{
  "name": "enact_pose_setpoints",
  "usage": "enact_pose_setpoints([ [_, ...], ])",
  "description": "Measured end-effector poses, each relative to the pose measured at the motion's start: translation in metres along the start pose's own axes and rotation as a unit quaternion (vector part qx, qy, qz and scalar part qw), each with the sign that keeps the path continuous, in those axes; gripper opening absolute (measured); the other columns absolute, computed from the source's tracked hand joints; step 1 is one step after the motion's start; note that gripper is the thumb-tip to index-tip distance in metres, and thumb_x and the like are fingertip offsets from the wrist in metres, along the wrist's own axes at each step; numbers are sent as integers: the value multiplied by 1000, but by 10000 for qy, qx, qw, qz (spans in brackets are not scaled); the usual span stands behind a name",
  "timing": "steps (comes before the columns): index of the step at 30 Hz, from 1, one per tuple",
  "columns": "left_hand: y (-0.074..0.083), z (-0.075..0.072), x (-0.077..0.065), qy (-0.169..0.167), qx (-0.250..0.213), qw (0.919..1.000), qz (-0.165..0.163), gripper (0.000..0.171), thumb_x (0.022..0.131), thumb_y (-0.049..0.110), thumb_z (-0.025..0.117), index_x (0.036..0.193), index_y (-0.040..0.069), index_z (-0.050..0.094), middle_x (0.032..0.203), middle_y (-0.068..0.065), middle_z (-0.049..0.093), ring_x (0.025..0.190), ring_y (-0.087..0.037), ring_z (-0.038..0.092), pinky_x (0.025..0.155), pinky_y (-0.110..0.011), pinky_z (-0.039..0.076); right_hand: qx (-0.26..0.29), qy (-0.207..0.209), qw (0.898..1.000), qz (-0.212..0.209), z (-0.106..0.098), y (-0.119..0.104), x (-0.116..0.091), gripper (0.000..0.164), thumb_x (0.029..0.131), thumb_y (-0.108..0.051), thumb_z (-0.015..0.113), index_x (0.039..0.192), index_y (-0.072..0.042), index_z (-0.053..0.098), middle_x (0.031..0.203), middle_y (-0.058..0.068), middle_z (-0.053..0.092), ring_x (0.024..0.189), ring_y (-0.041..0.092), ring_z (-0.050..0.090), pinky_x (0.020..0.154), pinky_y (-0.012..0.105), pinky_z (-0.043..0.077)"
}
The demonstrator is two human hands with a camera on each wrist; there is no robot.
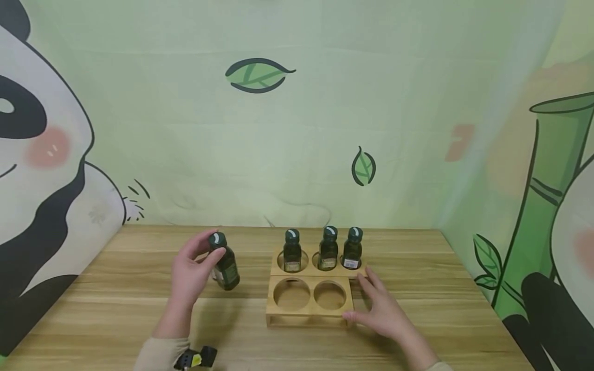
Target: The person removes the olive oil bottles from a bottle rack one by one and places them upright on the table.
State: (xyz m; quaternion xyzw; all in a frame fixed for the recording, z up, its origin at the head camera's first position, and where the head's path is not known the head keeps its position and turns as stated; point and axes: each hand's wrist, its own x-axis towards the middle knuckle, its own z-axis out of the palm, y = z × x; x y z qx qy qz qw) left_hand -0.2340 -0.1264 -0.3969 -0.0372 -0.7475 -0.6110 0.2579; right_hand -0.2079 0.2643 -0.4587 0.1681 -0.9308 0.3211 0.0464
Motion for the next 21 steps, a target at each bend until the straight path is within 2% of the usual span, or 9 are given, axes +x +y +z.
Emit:
enact_pose_setpoints([
  [7,-6,-12,3,106,266,9993,-254,39,83,-1,77,121,7,68,112,-16,69,97,-24,63,85,-44,55,-21,5,10000,4,0,1,0,98,76,-43,84,144,11,39,154,34,22,134,57,29,101,69,34],
  [14,-10,-22,6,164,378,9983,-415,40,85,1,76,123,5,66,113,-17,69,98,-22,63,84,-35,55,17,14,10000,-9,0,0,0,98,76,-42,84,144,11,39,154,34,21,134,58,29,101,70,34],
  [21,-13,-31,9,262,535,9971,-473,41,85,2,76,125,5,65,115,-16,69,99,-21,62,86,-36,54,0,5,10000,3,0,0,0,98,75,-43,84,144,11,39,154,34,21,134,57,29,101,69,34],
])
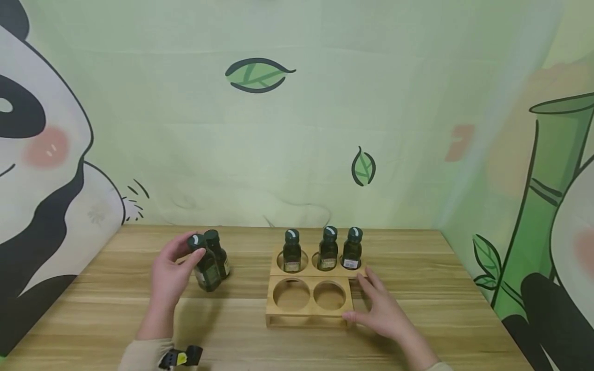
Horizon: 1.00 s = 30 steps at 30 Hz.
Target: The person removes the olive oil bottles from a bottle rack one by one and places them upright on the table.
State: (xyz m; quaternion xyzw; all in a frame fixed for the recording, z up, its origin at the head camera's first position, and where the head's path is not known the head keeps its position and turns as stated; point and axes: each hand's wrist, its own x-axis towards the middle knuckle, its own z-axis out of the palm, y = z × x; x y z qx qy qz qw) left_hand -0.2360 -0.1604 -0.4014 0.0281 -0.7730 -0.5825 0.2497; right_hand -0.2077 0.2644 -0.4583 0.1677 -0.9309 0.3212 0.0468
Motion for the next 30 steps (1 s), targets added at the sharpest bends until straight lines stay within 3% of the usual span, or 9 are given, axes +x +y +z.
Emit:
enact_pose_setpoints([
  [7,-5,-8,4,162,58,9998,-135,39,87,2,74,125,7,66,114,-16,69,97,-16,60,75,-13,49,-2,-64,10000,64,0,1,0,98,76,-44,84,145,10,39,155,33,21,134,57,29,101,69,34],
  [19,-14,-17,13,324,82,9990,-304,38,88,4,74,125,7,66,117,-16,68,100,-18,60,73,-9,47,51,-76,10000,36,-1,0,0,98,76,-42,84,145,11,38,155,33,21,134,58,29,101,69,34],
  [25,-15,-19,17,318,148,9979,-552,39,89,8,74,127,8,64,121,-17,66,107,-25,60,75,-11,48,2,-59,10000,41,-1,0,0,98,76,-44,84,145,10,39,155,33,21,134,57,29,101,69,34],
  [30,-21,-17,21,333,200,9975,-583,39,90,7,73,127,7,64,122,-18,65,109,-26,59,90,-35,53,12,-61,10000,51,-1,0,0,98,76,-44,84,145,10,39,155,33,21,134,57,29,101,69,33],
])
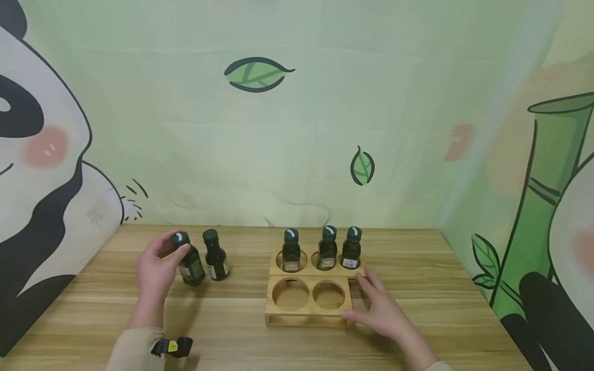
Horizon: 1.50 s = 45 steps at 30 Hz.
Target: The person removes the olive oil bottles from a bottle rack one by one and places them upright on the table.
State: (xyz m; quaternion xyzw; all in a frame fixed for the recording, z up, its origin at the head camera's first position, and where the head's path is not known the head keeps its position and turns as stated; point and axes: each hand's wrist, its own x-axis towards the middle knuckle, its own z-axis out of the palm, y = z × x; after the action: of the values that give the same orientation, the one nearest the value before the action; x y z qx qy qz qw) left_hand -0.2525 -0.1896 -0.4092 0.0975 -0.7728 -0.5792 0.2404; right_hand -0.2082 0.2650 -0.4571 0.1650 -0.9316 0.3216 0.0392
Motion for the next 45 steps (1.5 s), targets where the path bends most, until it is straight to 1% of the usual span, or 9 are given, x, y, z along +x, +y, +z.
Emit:
enact_pose_setpoints([
  [1,-1,0,1,8,24,10000,11,39,90,7,73,127,6,64,122,-18,65,109,-26,59,92,-40,52,11,-9,10000,5,0,0,0,99,76,-44,84,145,10,39,155,33,21,135,57,28,101,69,33],
  [2,-3,1,2,15,39,10000,23,39,90,7,73,127,6,64,121,-18,65,109,-26,59,93,-42,52,13,-15,10000,10,0,0,0,99,76,-44,84,145,10,39,155,33,20,135,57,28,101,69,33],
  [6,-8,3,7,72,102,9999,48,39,89,7,73,127,6,63,121,-20,66,109,-27,60,92,-42,53,14,-7,10000,-4,0,-1,0,98,76,-44,84,145,11,39,155,33,21,134,57,29,101,69,33],
  [12,-10,6,12,127,83,9999,-46,40,89,7,74,128,6,63,122,-20,65,111,-30,59,93,-45,52,-23,28,10000,-71,0,-1,0,98,76,-42,84,144,11,39,154,33,22,133,58,30,101,69,34],
  [17,-11,9,14,183,73,9998,71,39,87,5,75,125,4,64,118,-22,66,109,-30,61,93,-45,52,-65,31,9999,-112,0,-1,0,97,76,-41,85,144,12,39,154,34,22,133,58,31,101,68,35],
  [25,-15,13,17,303,133,9994,119,40,85,8,78,123,5,66,114,-22,68,108,-33,61,91,-45,50,-13,3,10000,-66,-1,-2,0,97,75,-40,85,144,11,39,154,34,22,134,57,30,101,68,34],
  [32,-16,16,19,399,181,9987,246,40,83,7,80,121,4,66,111,-23,69,103,-31,63,89,-42,50,-35,4,9999,-107,-1,-2,-1,97,75,-39,86,144,12,39,154,34,22,133,57,31,100,67,36],
  [37,-17,19,19,493,179,9981,319,40,82,6,80,120,4,67,110,-24,69,101,-32,64,88,-40,50,20,-10,10000,-51,0,-1,0,98,76,-41,85,145,11,39,154,33,21,134,57,30,101,68,35],
  [45,-20,21,20,589,165,9977,300,39,82,5,80,119,5,68,108,-23,70,100,-32,65,87,-38,49,34,7,10000,-27,1,2,1,98,76,-43,84,145,11,39,155,33,21,135,57,28,102,68,34],
])
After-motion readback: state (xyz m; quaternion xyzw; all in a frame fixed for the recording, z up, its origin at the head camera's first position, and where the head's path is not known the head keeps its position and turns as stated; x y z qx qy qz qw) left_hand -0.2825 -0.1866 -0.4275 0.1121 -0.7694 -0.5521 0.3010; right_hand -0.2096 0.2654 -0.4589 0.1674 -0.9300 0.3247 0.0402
